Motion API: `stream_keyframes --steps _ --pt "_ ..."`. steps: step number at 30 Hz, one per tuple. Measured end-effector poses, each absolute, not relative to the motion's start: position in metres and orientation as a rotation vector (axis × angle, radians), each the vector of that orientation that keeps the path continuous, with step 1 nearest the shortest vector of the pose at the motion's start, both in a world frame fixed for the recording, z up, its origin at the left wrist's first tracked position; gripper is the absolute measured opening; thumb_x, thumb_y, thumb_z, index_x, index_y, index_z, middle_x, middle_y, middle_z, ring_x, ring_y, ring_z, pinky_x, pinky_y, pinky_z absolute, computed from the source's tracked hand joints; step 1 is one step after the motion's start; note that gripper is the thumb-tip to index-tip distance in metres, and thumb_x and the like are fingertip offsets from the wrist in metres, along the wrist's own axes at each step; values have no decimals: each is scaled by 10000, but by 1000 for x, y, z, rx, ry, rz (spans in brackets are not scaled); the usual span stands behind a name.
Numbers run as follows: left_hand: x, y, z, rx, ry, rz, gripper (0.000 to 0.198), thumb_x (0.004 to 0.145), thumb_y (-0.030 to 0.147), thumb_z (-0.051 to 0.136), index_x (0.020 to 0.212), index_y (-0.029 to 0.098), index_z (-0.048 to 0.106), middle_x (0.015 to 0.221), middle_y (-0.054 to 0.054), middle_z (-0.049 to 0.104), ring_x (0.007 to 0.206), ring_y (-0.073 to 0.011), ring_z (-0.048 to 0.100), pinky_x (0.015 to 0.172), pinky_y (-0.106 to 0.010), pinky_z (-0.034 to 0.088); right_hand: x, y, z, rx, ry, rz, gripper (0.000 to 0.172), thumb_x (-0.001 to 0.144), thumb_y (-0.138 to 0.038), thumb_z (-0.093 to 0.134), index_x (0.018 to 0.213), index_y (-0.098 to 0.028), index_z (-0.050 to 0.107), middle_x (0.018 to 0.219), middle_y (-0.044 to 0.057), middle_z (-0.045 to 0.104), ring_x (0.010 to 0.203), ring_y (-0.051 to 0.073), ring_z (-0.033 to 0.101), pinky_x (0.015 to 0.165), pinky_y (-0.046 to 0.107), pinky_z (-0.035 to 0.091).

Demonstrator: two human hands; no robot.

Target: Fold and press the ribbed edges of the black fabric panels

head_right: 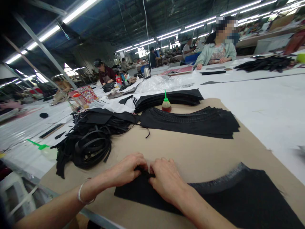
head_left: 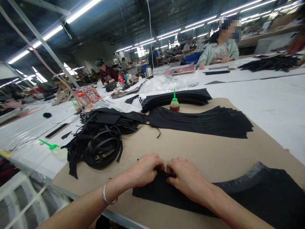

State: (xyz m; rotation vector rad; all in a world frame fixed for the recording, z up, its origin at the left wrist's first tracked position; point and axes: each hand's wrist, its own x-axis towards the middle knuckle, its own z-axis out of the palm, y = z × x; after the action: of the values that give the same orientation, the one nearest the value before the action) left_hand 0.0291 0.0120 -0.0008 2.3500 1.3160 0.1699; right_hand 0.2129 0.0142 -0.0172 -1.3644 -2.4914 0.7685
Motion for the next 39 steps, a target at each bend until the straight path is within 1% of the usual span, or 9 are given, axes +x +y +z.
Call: stream_keyframes --steps 4,7,9,13,21,25,32,39 --pt "28 6 -5 2400 1325 222 367 711 -39 472 878 207 687 895 -20 626 910 -174 561 814 -271 433 216 13 -22 -1309 -2473 790 87 747 -129 582 777 -210 587 829 2 612 800 175 537 681 279 327" --pt "27 2 -12 2430 1355 288 362 771 -27 449 889 212 694 878 -24 614 889 -167 562 783 -258 442 218 10 -25 -1277 -2461 822 114 770 -111 557 810 -215 582 812 -16 623 763 156 548 671 268 341" --pt "25 0 -15 2437 1355 293 369 808 -13 433 910 220 701 863 -24 611 863 -163 566 763 -253 448 219 9 -25 -1265 -2456 839 144 781 -94 544 838 -217 594 835 -14 627 774 157 559 681 268 353" --pt "23 -3 -17 2522 1294 256 387 805 -6 430 965 227 694 885 -28 593 865 -167 555 750 -255 449 221 6 -25 -1234 -2429 894 202 789 -50 520 889 -206 601 895 5 613 818 159 570 721 265 388" --pt "21 -7 -21 2511 1273 286 437 780 -30 397 981 216 697 904 -29 631 876 -157 568 768 -244 457 226 6 -28 -1148 -2411 965 210 798 -19 524 869 -200 602 877 1 593 818 155 562 741 267 413" --pt "20 -12 -26 2466 1294 353 424 819 -17 394 993 215 702 920 -31 638 880 -158 574 770 -247 454 230 8 -30 -1117 -2399 986 194 813 -24 538 854 -205 595 876 -7 590 818 155 557 737 270 415" --pt "24 -25 -28 2462 1365 389 410 930 84 385 1162 287 655 933 -38 597 891 -170 542 777 -279 459 241 4 -40 -1024 -2442 923 220 864 -33 474 898 -209 602 904 14 573 826 161 558 751 279 438" --pt "25 -36 -29 2502 1409 370 436 931 97 387 1241 314 603 1049 -55 572 970 -195 522 879 -346 468 257 -1 -43 -966 -2449 922 221 910 -63 416 910 -212 578 938 36 558 869 176 553 772 305 450"
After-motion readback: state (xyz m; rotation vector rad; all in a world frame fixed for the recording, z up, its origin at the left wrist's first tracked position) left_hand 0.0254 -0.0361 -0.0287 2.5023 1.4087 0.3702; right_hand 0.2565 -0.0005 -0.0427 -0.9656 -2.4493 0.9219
